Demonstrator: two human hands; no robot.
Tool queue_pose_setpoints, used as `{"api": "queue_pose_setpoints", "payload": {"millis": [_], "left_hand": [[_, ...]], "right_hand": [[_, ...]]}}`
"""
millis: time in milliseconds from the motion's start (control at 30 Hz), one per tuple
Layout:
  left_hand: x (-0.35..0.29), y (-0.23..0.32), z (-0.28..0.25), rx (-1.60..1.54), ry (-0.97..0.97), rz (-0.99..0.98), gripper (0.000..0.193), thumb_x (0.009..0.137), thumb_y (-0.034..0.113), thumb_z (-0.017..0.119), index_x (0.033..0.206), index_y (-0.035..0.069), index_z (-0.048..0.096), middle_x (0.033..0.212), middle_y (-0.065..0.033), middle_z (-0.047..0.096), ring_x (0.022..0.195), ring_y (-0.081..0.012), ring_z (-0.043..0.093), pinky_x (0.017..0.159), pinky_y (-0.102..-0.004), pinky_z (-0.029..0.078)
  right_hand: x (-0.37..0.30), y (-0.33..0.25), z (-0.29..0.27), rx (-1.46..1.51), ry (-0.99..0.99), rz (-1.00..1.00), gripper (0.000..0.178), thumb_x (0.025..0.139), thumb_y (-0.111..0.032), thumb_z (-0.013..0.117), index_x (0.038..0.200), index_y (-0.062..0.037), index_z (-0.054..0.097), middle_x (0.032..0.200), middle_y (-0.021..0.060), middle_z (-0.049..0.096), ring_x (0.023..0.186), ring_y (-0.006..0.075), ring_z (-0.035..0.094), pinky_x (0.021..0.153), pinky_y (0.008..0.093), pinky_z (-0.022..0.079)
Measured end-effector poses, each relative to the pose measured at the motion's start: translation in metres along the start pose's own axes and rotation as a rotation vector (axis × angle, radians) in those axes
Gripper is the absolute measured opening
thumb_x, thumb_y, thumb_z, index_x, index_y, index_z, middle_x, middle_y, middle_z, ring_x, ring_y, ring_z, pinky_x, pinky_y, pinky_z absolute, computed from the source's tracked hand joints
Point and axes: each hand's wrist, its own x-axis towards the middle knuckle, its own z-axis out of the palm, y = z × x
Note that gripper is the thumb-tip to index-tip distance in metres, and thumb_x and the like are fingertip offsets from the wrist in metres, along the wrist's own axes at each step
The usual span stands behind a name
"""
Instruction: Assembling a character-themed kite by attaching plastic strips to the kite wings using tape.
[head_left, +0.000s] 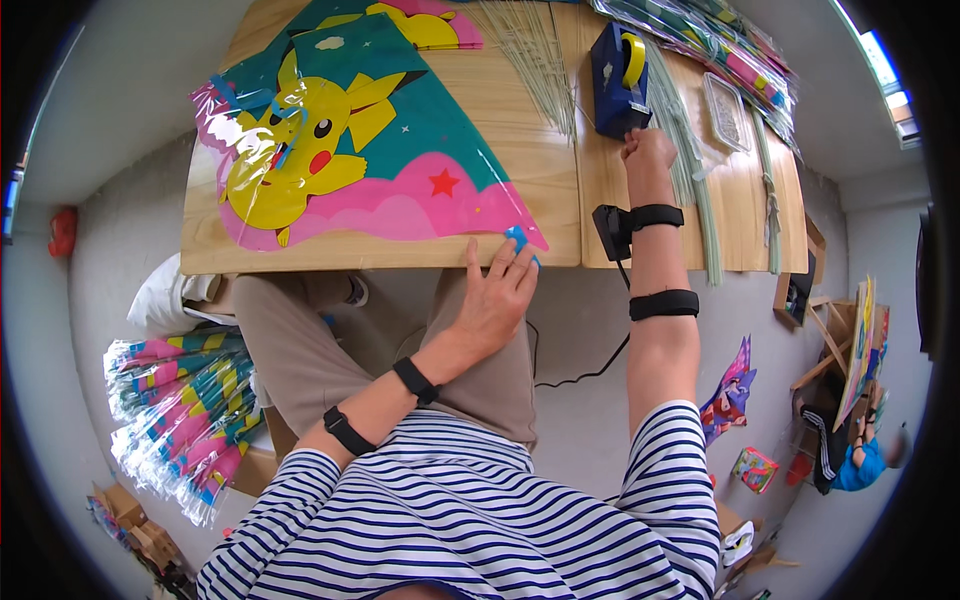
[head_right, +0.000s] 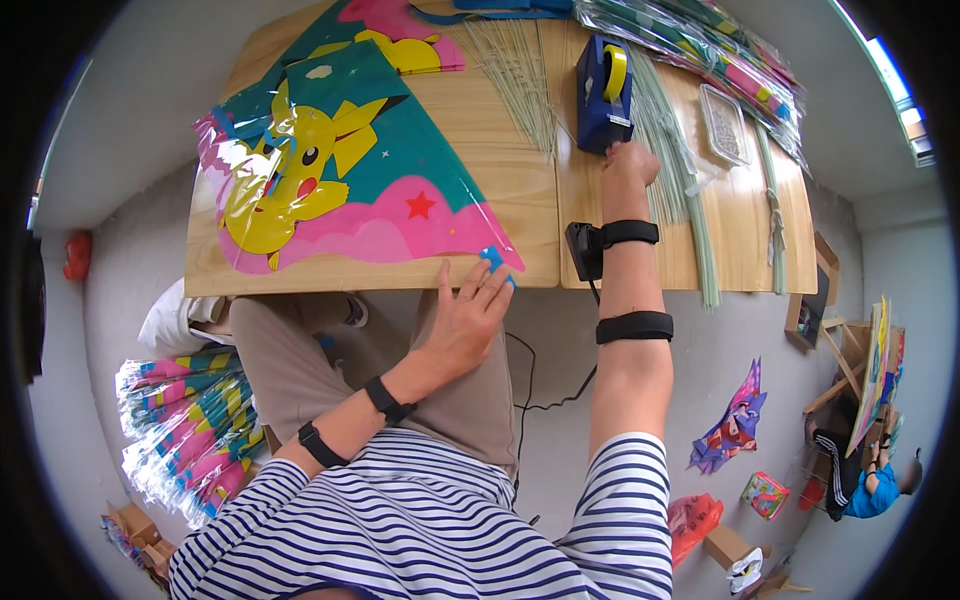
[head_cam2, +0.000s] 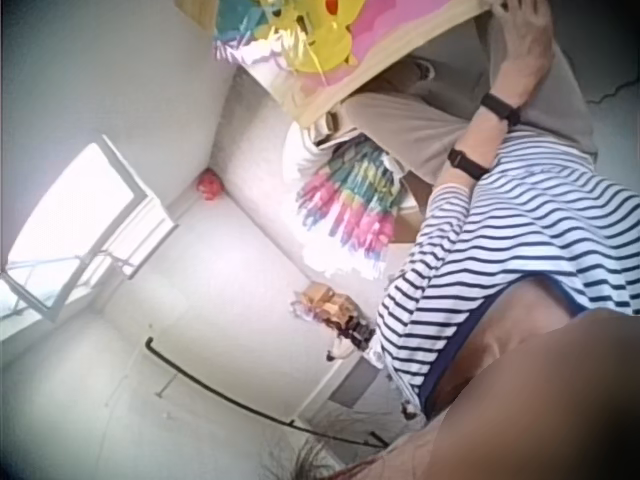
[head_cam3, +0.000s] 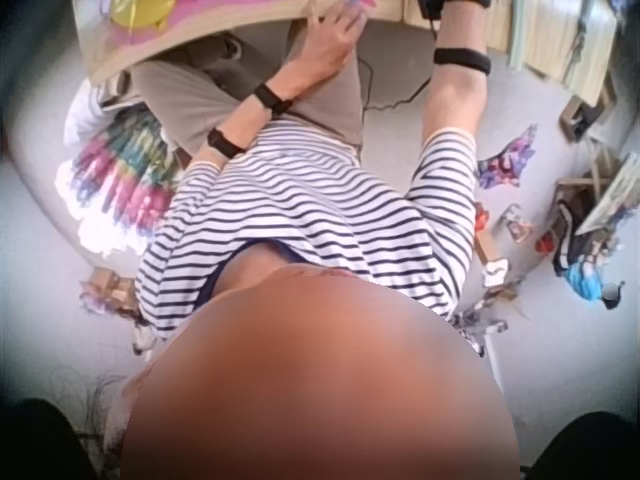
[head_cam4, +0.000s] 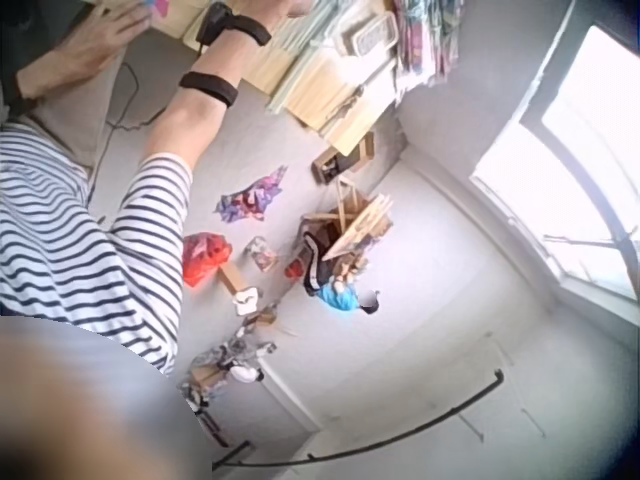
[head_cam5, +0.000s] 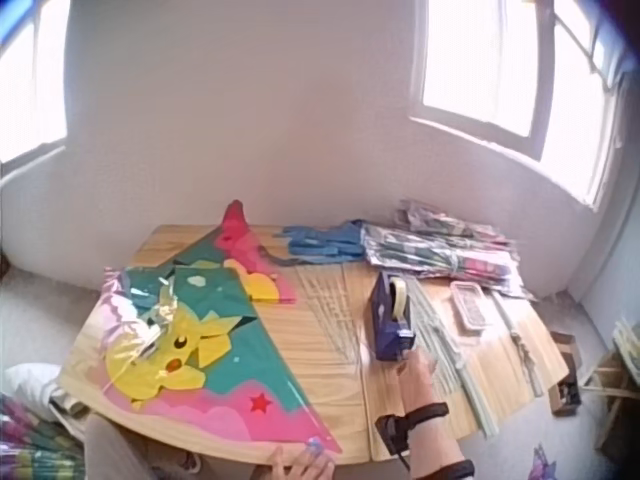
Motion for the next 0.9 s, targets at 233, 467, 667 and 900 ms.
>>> {"api": "queue_pose_setpoints", "payload": {"millis": [233,467,667,900], "left_hand": [[-0.002,-0.001,0.005,0.038,0.082,0.01,0.048,0.07,0.003,0.064,0.118,-0.002,0.059,0.134,-0.0129,0.049,0.117,-0.0339,0.046,0.105,-0.0701,0.021],[0.0,0.003,0.011,0.081,0.082,0.013,0.047,0.072,0.004,0.063,0.118,-0.004,0.059,0.136,-0.0158,0.049,0.111,-0.0299,0.048,0.105,-0.0678,0.022],[-0.001,0.003,0.009,0.045,0.096,0.014,0.044,0.073,0.003,0.062,0.116,-0.006,0.059,0.133,-0.0167,0.051,0.114,-0.0311,0.047,0.105,-0.0687,0.022],[0.001,0.001,0.01,0.019,0.165,0.019,0.036,0.074,0.0,0.061,0.109,-0.006,0.06,0.122,-0.0181,0.056,0.126,-0.0308,0.046,0.107,-0.0725,0.017]], "right_hand": [[-0.032,0.005,-0.033,-0.446,-0.442,-0.559,0.003,0.077,0.0,0.065,0.075,0.0011,0.067,0.061,0.0002,0.055,0.053,0.0097,0.048,0.05,0.0279,0.037],[-0.132,-0.008,-0.008,-1.414,-1.177,-1.473,0.004,0.072,-0.002,0.065,0.071,-0.002,0.061,0.079,0.0053,0.054,0.083,0.0224,0.054,0.071,0.0349,0.043],[-0.168,0.022,0.02,-1.626,-1.466,-1.677,0.009,0.066,0.0,0.063,0.061,-0.007,0.06,0.079,0.0026,0.057,0.091,0.0228,0.052,0.074,0.0354,0.042],[-0.173,0.043,0.037,-1.794,-1.637,-1.599,0.011,0.063,0.0,0.063,0.057,-0.0069,0.059,0.079,0.0021,0.057,0.091,0.0235,0.053,0.074,0.0356,0.043]]}}
